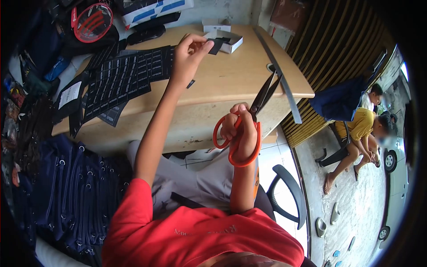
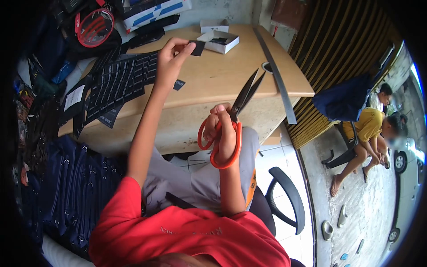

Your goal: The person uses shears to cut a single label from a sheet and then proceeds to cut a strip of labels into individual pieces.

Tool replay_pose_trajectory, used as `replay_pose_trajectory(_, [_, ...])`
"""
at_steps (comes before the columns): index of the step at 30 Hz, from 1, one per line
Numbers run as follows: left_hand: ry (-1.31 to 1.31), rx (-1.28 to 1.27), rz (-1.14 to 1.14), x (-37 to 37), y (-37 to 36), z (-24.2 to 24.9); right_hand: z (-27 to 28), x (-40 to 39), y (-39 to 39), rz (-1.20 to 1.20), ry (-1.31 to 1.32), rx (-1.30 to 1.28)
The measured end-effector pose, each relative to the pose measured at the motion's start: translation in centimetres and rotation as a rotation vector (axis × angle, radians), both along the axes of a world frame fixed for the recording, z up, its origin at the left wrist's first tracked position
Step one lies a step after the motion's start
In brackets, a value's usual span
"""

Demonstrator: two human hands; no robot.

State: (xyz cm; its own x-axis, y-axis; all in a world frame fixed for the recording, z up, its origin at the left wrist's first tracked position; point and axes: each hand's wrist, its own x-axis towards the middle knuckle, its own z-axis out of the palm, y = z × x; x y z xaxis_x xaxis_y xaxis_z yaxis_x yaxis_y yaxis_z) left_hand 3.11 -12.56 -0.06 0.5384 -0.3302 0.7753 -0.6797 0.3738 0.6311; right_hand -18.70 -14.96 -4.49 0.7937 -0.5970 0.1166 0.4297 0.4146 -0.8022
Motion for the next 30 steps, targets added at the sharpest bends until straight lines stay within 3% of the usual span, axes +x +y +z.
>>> replay_pose_trajectory(3, [-0.29,0.072,0.299,7.0,-7.8,1.0,0.2,-1.3,-1.5,-0.136,-0.035,0.002])
replay_pose_trajectory(6, [-0.302,0.234,0.524,10.9,-13.0,0.7,0.3,-2.8,-2.9,-0.262,-0.084,-0.015])
replay_pose_trajectory(8, [-0.454,0.445,0.506,13.3,-14.9,0.0,-0.4,-3.6,-4.5,-0.309,-0.159,-0.058])
replay_pose_trajectory(9, [-0.524,0.716,0.435,14.6,-15.1,-0.5,-0.6,-3.9,-5.0,-0.362,-0.137,-0.04])
replay_pose_trajectory(10, [-0.516,0.727,0.43,14.7,-14.8,-0.4,-0.8,-4.3,-5.5,-0.377,-0.143,-0.029])
replay_pose_trajectory(12, [-0.594,0.995,0.313,14.2,-13.3,0.6,-0.9,-4.7,-6.1,-0.354,-0.174,0.015])
replay_pose_trajectory(16, [-0.503,1.044,0.014,11.0,-6.0,3.4,-1.4,-4.4,-6.3,-0.307,-0.167,0.017])
replay_pose_trajectory(18, [-0.689,1.092,-0.019,8.5,-0.9,2.6,-2.0,-3.9,-6.4,-0.257,-0.171,0.023])
replay_pose_trajectory(20, [-0.659,1.33,-0.001,4.6,4.0,2.8,-2.0,-3.1,-5.7,-0.221,-0.127,0.033])
replay_pose_trajectory(23, [-0.76,1.35,-0.016,1.9,9.4,0.3,-2.1,-2.2,-4.8,-0.166,-0.067,-0.029])
replay_pose_trajectory(25, [-0.858,1.116,0.091,0.7,11.6,-1.1,-2.3,-1.6,-4.3,-0.13,-0.04,-0.056])
replay_pose_trajectory(30, [-0.852,1.001,0.153,-0.6,14.2,-4.1,-1.7,-0.8,-2.3,-0.086,0.006,-0.087])
